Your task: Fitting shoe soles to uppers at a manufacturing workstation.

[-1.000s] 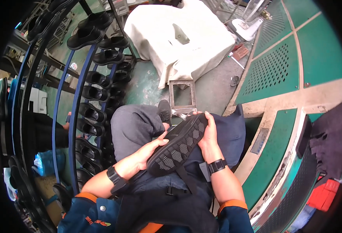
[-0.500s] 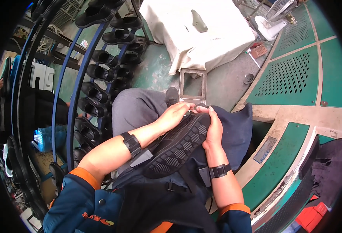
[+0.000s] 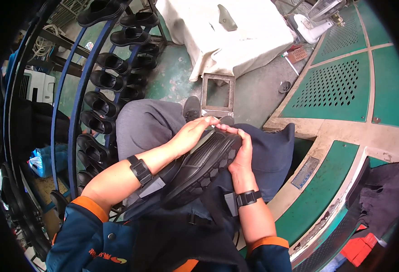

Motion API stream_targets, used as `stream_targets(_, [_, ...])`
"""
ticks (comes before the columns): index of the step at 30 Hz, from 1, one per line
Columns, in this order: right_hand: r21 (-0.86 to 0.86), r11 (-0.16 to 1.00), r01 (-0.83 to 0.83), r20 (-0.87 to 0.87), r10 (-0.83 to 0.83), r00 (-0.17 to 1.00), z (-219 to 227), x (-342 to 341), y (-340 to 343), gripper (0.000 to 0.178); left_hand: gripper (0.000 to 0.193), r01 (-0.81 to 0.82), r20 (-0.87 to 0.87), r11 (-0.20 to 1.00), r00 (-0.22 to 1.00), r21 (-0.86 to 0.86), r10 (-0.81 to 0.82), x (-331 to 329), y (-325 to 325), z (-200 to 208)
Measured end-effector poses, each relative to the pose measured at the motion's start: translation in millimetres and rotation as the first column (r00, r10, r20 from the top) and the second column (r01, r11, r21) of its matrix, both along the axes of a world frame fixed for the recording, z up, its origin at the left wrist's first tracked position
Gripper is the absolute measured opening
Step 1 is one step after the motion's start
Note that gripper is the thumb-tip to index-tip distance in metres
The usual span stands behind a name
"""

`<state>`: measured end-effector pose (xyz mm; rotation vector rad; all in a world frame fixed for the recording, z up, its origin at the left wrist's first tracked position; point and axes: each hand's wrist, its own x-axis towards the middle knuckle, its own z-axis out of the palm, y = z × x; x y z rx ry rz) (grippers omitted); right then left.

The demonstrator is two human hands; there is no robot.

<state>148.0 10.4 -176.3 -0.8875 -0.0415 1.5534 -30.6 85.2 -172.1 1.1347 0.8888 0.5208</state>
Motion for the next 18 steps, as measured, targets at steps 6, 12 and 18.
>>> stream_targets(6, [-0.028,1.0,0.005,0.036,-0.004,0.999,2,3,0,0.036,0.048,-0.043,-0.016,0.989,0.999,0.144,0.046,-4,-6,1])
stream_targets(12, [-0.007,1.0,0.009,0.083,-0.009,0.997,10,4,0,0.032,0.047,-0.052,-0.068,0.98,0.996,0.193,0.066,-4,-8,11])
stream_targets(18, [-0.019,1.0,-0.012,0.108,0.014,0.994,20,2,7,0.033,0.049,-0.073,-0.129,0.989,0.988,0.125,0.09,-7,-11,4])
